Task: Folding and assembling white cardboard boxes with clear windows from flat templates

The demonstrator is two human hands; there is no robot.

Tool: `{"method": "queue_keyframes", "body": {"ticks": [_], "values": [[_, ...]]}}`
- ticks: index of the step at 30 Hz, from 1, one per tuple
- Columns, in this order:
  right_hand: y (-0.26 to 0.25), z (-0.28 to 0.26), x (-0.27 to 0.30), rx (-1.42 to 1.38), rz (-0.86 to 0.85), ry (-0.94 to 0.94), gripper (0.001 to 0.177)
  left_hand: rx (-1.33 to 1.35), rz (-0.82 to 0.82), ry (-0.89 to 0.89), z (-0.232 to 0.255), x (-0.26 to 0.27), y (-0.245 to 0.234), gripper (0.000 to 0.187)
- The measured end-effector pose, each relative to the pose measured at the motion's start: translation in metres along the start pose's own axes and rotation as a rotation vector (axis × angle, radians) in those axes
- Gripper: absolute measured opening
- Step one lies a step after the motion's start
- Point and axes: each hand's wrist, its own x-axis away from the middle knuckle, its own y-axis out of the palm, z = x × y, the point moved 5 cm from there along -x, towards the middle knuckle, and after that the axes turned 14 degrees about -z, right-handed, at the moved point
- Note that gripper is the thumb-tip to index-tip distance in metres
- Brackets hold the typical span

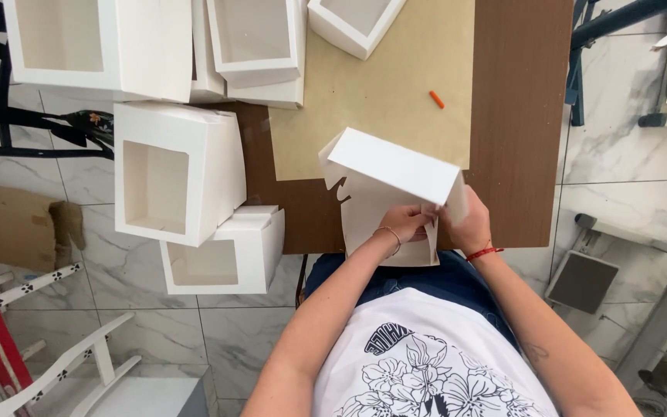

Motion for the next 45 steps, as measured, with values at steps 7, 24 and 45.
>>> {"method": "queue_keyframes", "body": {"ticks": [7,24,45], "values": [[-0.001,0.010,0.000,-0.258,-0.047,0.275,0.036,0.021,-0.012,0.015,-0.034,-0.032,-0.007,0.025],[-0.011,-0.008,0.018,-0.420,-0.091,-0.120,0.036,0.534,-0.006,-0.200,-0.046,-0.033,0.000,0.038],[-0.020,-0.017,0.042,-0.387,-0.275,0.580,0.069,-0.390,0.257,0.008,0.011,-0.004,0.014,0.024]]}}
